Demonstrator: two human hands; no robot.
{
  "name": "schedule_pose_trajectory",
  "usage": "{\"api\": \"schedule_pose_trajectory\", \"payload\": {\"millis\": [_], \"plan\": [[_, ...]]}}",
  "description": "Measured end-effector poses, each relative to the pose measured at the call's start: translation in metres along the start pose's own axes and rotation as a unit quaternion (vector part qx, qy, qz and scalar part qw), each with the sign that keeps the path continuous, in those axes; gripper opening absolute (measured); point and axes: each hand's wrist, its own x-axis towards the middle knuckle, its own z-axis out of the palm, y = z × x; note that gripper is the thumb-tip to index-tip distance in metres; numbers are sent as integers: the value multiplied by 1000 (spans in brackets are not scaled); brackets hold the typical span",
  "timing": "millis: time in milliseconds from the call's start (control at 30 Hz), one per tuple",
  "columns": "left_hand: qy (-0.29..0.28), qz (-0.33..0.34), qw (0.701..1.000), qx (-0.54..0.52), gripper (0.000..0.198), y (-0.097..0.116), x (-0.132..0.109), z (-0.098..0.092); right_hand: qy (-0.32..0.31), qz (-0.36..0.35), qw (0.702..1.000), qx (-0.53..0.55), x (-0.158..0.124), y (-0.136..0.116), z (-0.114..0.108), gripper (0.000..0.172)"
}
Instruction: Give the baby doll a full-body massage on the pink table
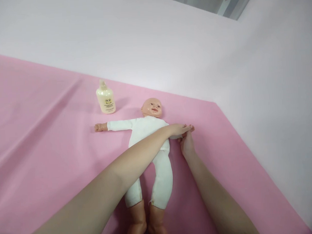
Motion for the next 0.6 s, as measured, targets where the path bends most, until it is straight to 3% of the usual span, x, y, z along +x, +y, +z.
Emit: {"api": "schedule_pose_trajectory", "payload": {"millis": [600], "plan": [[-11, 8, 1000, -8, 76, 3, -3, -1, 5, -2, 1000, -14, -1, -2, 2, 44]]}}
